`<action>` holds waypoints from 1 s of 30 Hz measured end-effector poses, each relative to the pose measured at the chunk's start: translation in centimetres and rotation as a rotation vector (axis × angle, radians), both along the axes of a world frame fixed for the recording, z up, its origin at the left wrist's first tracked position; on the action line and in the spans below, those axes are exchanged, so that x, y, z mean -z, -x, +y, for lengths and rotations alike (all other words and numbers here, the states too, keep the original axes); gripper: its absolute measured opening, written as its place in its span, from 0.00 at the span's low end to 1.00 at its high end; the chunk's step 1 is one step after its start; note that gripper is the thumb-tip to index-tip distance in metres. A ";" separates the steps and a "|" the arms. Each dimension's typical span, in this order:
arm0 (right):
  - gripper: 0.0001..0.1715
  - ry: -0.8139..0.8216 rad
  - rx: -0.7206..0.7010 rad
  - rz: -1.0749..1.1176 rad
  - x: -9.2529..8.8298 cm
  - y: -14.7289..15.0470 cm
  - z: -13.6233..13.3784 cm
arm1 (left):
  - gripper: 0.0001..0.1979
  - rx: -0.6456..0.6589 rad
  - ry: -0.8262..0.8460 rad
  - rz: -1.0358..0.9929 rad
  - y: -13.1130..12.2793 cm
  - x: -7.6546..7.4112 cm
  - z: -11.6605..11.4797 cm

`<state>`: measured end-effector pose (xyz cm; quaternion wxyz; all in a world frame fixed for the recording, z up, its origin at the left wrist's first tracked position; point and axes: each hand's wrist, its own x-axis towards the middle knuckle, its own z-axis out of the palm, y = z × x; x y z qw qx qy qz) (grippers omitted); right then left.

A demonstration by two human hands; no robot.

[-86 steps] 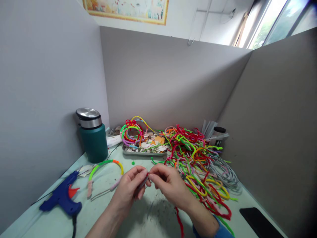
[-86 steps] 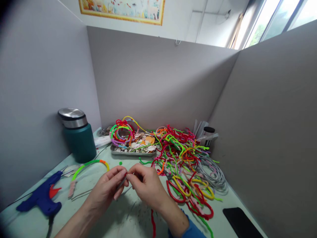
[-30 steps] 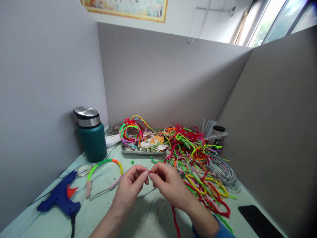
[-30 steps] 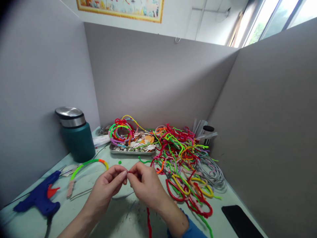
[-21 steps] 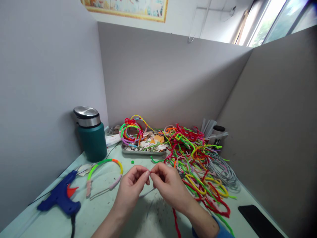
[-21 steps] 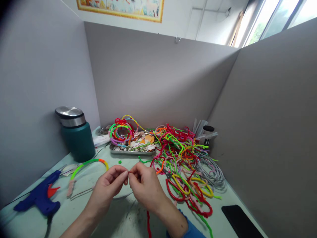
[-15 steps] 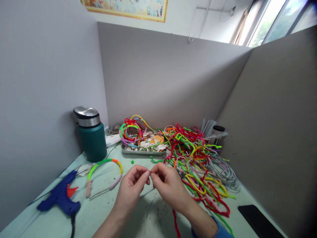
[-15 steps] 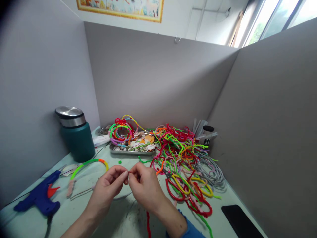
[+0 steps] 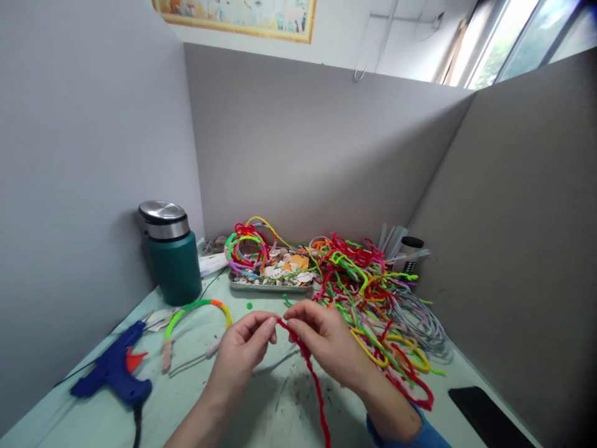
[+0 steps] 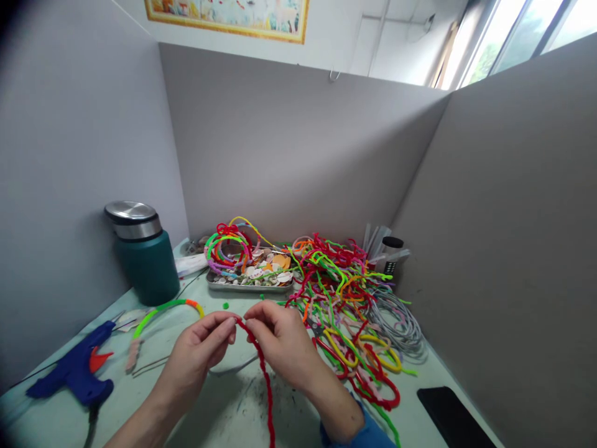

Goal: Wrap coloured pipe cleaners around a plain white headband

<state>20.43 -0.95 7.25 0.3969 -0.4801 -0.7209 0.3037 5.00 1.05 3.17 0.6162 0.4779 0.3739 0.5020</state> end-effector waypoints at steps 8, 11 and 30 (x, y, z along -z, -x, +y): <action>0.10 -0.395 -0.078 -0.254 0.0 -0.6 0.1 | 0.14 0.038 0.043 -0.032 0.0 -0.2 -0.1; 0.10 -0.468 -0.107 -0.317 0.3 -0.8 0.3 | 0.14 0.057 0.041 -0.033 0.0 -0.2 -0.1; 0.04 -0.478 -0.102 -0.201 1.1 -0.3 0.6 | 0.13 0.036 -0.039 0.079 0.1 -0.4 -0.3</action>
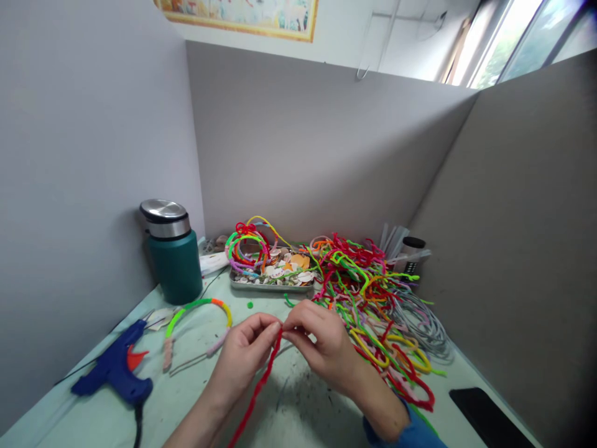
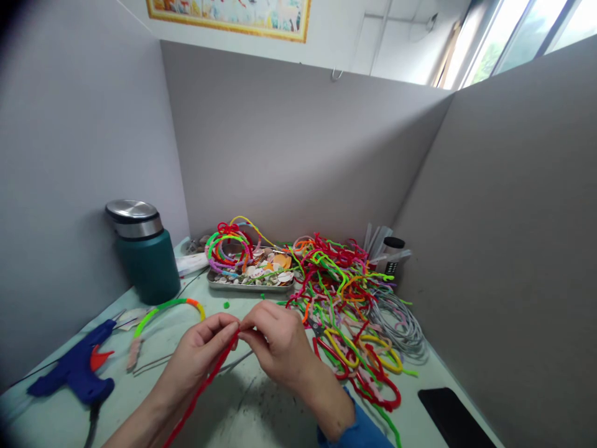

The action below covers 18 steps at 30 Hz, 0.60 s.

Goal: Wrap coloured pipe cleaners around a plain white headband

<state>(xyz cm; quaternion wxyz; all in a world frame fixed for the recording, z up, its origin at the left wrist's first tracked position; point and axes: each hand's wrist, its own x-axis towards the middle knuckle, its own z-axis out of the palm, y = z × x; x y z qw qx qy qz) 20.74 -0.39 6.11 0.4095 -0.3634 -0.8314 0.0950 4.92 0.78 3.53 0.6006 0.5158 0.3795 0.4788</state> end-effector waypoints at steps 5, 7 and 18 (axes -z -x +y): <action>0.03 0.206 0.051 0.057 -0.9 -0.1 -0.4 | 0.13 0.045 -0.032 0.056 0.0 -0.1 -0.1; 0.03 0.269 0.052 0.099 -1.1 -0.1 -0.4 | 0.12 0.052 -0.050 0.070 0.0 -0.2 -0.1; 0.02 0.427 0.109 0.225 -1.1 0.4 -0.5 | 0.12 0.001 -0.033 0.007 -0.2 0.0 -0.4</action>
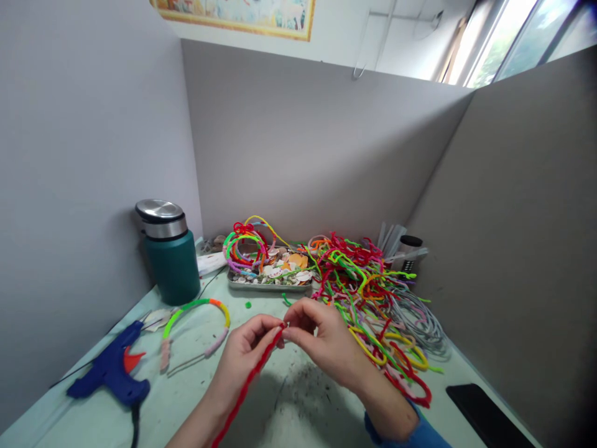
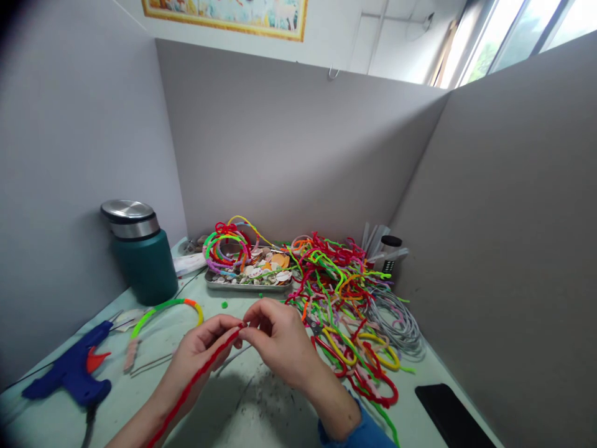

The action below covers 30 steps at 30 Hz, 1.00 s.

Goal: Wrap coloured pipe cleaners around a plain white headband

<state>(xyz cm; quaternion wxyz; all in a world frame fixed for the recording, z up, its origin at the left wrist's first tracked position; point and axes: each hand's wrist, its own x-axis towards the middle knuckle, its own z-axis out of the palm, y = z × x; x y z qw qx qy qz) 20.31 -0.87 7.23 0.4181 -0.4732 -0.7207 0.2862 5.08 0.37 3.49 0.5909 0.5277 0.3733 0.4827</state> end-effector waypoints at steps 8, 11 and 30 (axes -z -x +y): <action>0.03 0.031 0.033 0.068 0.3 0.7 -0.2 | 0.08 -0.044 -0.131 0.054 -0.1 0.2 -0.3; 0.03 0.028 0.064 0.077 0.3 0.9 -0.2 | 0.08 -0.070 -0.147 0.064 -0.2 0.2 -0.5; 0.01 -0.180 0.118 -0.207 0.3 0.9 -1.2 | 0.11 -0.111 0.016 -0.048 -0.5 -0.2 -0.4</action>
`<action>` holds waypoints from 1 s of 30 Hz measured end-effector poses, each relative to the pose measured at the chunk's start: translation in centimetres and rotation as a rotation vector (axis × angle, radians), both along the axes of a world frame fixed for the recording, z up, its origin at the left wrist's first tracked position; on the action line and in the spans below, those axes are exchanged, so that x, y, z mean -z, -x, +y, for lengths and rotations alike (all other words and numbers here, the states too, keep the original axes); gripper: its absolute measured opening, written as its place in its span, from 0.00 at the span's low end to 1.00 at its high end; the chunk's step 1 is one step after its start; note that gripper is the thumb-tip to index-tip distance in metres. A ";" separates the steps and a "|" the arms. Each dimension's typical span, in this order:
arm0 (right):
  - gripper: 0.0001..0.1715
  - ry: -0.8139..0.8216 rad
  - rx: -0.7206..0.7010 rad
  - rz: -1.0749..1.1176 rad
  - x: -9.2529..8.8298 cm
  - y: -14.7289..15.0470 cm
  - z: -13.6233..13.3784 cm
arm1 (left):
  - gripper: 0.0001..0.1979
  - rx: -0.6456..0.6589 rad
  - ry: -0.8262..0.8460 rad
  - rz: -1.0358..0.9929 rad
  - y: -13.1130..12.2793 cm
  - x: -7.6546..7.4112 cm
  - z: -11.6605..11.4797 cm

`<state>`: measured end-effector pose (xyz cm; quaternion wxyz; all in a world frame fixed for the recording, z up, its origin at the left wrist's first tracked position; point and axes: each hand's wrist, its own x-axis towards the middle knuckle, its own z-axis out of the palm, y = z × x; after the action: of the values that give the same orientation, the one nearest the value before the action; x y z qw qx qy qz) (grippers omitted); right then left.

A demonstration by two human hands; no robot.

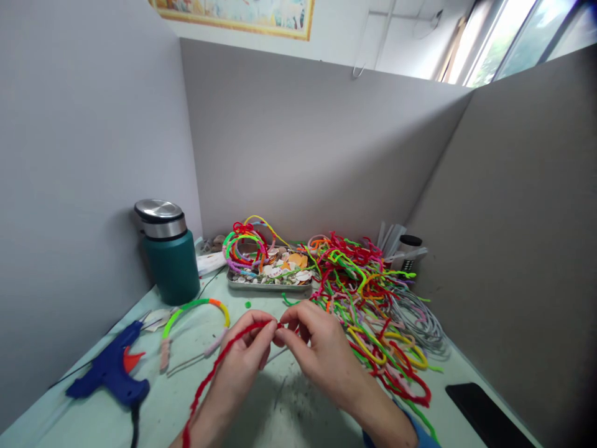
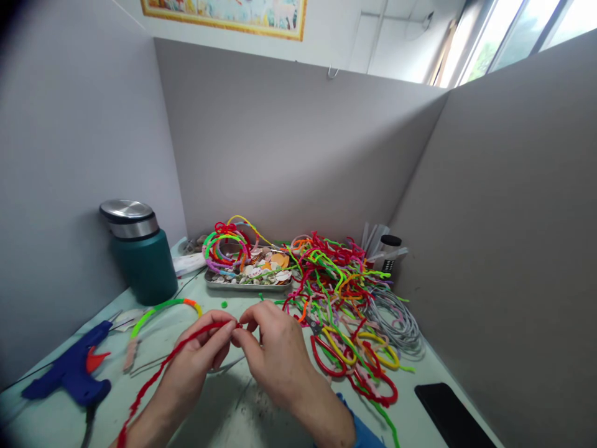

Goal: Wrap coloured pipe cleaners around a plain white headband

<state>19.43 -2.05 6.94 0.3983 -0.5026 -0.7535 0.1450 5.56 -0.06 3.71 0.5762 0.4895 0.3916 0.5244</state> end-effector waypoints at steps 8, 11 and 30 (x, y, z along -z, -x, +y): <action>0.08 -0.016 0.022 -0.016 0.2 0.4 -0.1 | 0.11 0.006 -0.016 -0.003 0.0 0.2 0.0; 0.08 0.027 0.016 0.067 0.2 0.4 0.0 | 0.14 0.047 0.023 -0.003 -0.1 0.2 0.0; 0.08 0.225 0.112 0.419 1.0 -0.7 2.1 | 0.15 -0.147 -0.144 0.220 -0.2 0.2 -0.4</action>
<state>20.17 0.06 5.91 0.4947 -0.5439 -0.6046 0.3066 5.79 -0.48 3.48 0.4534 0.5540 0.4484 0.5352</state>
